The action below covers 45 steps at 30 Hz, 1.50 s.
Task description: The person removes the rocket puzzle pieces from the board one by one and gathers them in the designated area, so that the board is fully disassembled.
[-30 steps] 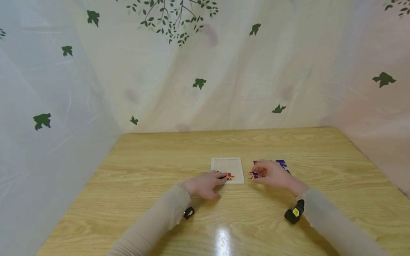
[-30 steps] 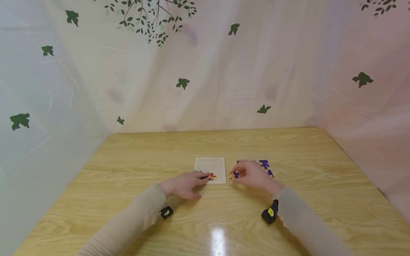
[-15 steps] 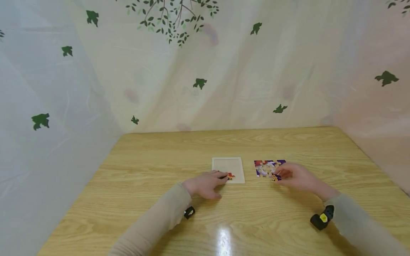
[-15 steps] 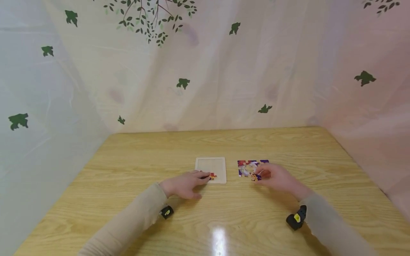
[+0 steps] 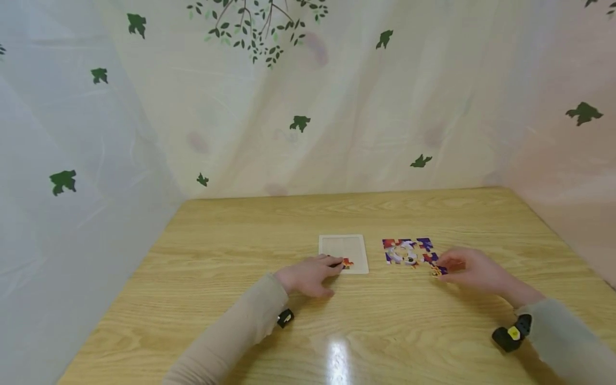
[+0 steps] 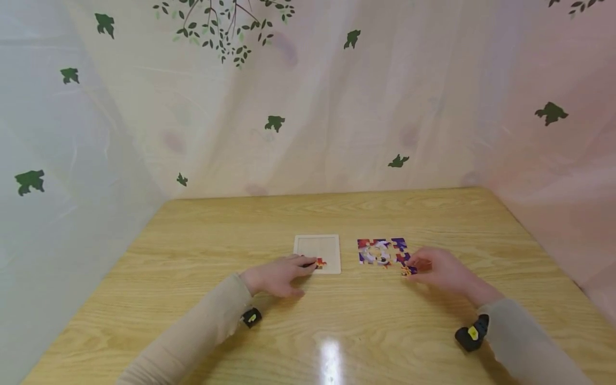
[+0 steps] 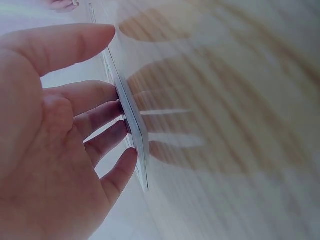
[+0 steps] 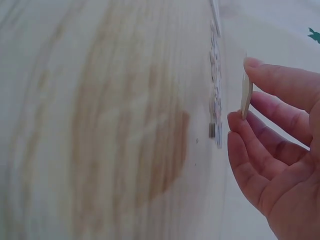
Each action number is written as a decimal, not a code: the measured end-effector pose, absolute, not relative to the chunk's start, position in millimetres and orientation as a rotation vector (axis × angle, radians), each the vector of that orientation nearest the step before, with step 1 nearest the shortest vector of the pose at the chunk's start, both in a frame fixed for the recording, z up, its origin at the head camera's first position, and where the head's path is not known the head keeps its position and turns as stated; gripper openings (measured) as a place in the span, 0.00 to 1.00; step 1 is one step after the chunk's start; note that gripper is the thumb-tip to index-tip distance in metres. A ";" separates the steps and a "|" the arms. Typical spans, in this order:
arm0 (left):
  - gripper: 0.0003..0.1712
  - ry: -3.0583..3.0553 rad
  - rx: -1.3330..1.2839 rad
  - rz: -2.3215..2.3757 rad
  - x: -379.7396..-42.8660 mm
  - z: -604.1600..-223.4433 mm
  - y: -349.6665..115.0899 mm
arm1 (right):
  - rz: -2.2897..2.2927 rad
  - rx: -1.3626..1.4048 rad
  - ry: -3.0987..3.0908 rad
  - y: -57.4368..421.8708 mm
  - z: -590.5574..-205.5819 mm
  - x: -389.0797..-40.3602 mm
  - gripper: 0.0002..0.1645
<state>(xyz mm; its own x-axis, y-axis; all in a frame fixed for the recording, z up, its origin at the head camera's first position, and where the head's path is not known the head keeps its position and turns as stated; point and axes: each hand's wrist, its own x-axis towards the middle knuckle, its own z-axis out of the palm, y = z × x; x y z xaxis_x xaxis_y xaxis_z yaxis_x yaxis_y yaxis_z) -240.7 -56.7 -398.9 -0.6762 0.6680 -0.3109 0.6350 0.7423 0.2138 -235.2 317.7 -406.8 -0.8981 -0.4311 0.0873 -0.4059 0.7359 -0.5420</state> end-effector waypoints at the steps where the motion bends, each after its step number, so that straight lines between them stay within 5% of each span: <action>1: 0.37 2.570 1.002 0.124 -240.8 -398.7 -56.7 | -0.874 -0.683 2.884 318.6 -407.1 -235.0 0.16; 45: 0.36 2.567 0.998 0.129 -237.8 -394.7 -56.8 | -0.638 -0.854 2.850 318.9 -410.6 -241.9 0.10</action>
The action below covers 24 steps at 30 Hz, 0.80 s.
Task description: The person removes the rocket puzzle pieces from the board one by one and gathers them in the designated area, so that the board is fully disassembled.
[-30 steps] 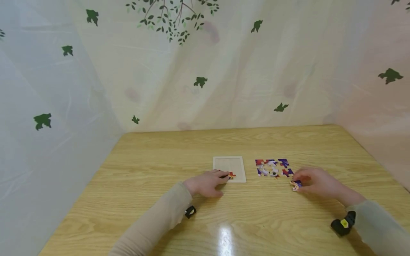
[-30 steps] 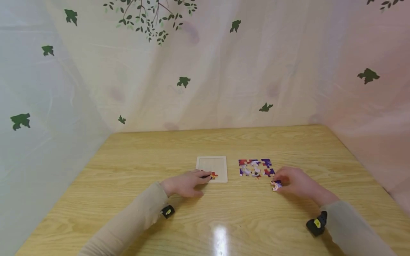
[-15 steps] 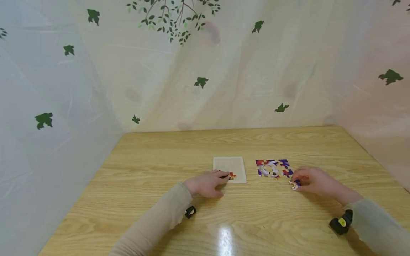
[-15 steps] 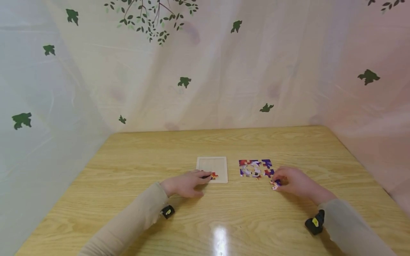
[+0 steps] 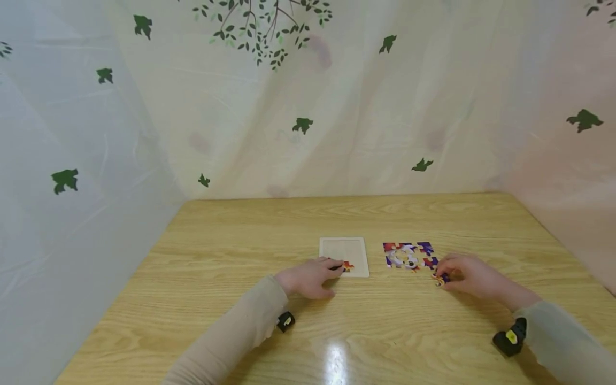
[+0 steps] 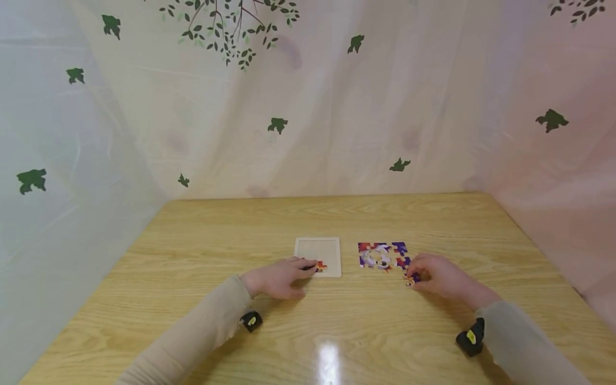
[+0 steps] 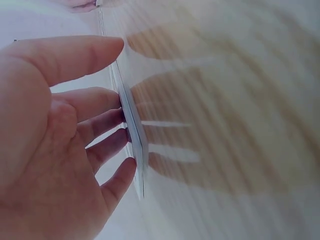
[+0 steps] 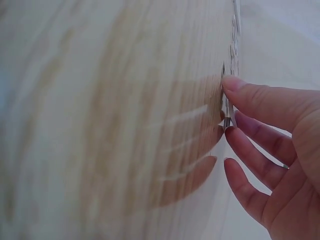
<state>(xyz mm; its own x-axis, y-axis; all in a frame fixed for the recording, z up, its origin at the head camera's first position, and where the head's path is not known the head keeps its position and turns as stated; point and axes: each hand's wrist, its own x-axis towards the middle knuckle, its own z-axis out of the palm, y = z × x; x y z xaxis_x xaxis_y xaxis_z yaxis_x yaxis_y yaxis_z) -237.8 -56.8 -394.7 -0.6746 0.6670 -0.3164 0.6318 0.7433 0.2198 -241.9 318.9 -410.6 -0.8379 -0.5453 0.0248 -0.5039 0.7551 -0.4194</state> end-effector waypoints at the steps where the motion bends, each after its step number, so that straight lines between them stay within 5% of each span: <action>1: 0.36 2.567 1.000 0.133 -237.8 -395.0 -56.7 | -0.637 -0.857 2.847 318.9 -411.0 -241.7 0.10; 24: 0.35 2.578 1.007 0.141 -240.7 -400.5 -56.3 | -0.686 -0.824 2.837 319.3 -410.8 -241.7 0.13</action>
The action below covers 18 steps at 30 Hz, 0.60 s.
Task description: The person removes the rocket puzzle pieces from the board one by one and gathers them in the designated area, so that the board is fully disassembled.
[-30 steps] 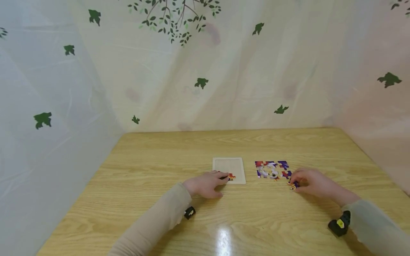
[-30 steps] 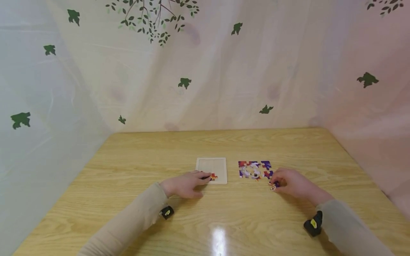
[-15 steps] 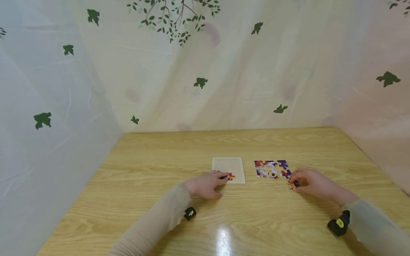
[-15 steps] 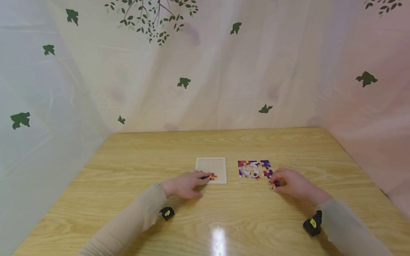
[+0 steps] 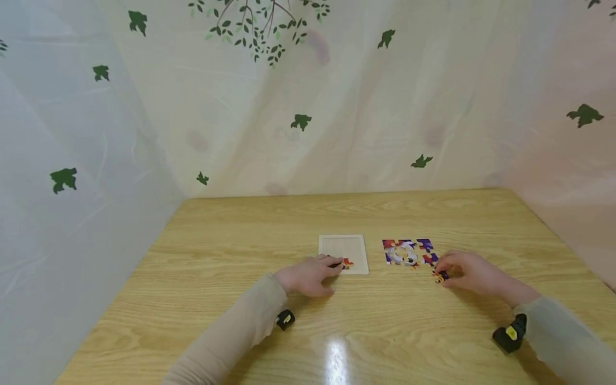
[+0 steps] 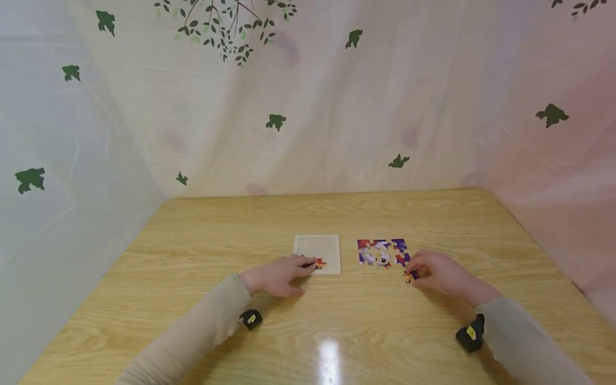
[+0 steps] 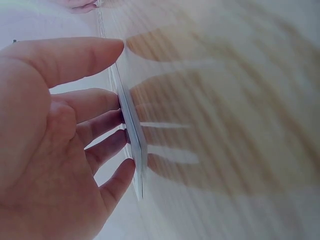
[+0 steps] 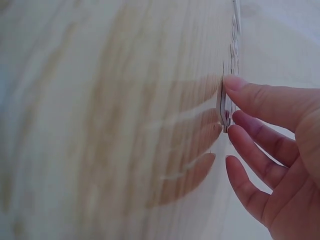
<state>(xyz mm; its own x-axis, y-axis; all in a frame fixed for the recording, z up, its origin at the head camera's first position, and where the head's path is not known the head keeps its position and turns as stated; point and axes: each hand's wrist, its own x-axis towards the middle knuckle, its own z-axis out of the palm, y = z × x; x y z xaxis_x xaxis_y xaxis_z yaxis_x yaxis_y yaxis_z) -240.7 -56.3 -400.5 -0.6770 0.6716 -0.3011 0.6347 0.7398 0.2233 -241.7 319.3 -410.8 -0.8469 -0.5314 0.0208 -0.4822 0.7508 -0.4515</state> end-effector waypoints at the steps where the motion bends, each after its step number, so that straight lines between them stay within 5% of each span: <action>1: 0.35 2.577 1.005 0.143 -240.6 -400.4 -56.2 | -0.692 -0.816 2.832 319.2 -410.3 -241.5 0.13; 18: 0.36 2.583 0.971 0.106 -238.0 -395.4 -52.5 | -0.766 -0.864 2.872 299.9 -394.9 -244.0 0.09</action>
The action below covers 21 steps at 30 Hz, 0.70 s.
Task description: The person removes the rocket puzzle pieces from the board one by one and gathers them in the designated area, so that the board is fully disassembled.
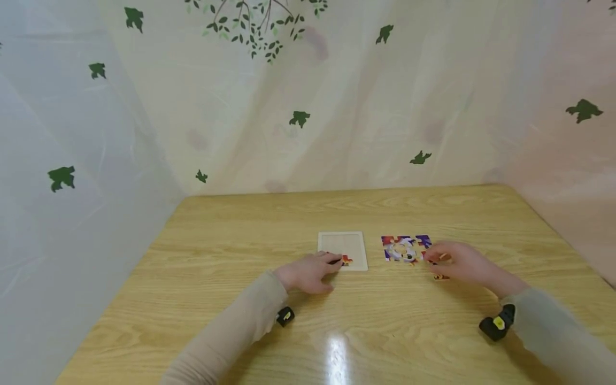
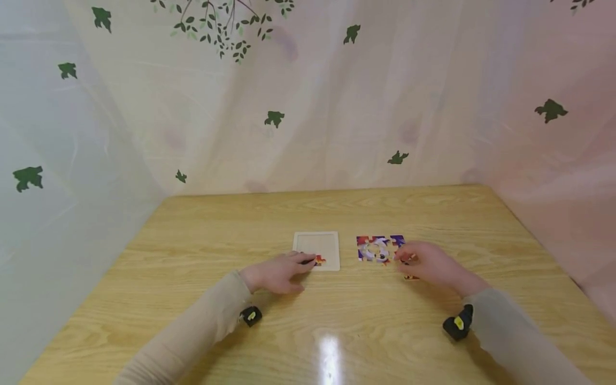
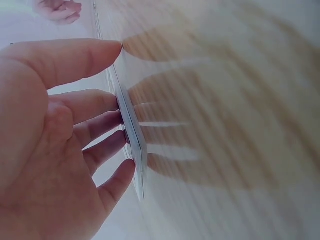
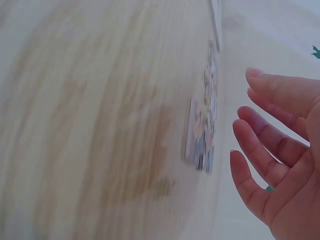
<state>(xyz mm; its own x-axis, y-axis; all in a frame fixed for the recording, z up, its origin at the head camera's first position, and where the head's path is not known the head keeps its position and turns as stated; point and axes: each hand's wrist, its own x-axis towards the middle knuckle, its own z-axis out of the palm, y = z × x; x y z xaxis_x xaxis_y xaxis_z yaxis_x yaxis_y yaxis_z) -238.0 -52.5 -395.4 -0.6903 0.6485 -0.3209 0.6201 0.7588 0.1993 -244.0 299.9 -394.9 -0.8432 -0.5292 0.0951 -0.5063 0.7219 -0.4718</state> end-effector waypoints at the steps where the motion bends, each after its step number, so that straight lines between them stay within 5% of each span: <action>1: 0.36 2.586 0.966 0.109 -238.1 -395.1 -52.2 | -0.775 -0.873 2.868 296.3 -393.9 -244.8 0.08; 21: 0.39 2.609 0.897 0.159 -242.7 -398.9 -51.5 | -0.969 -0.957 2.699 210.5 -392.7 -274.2 0.05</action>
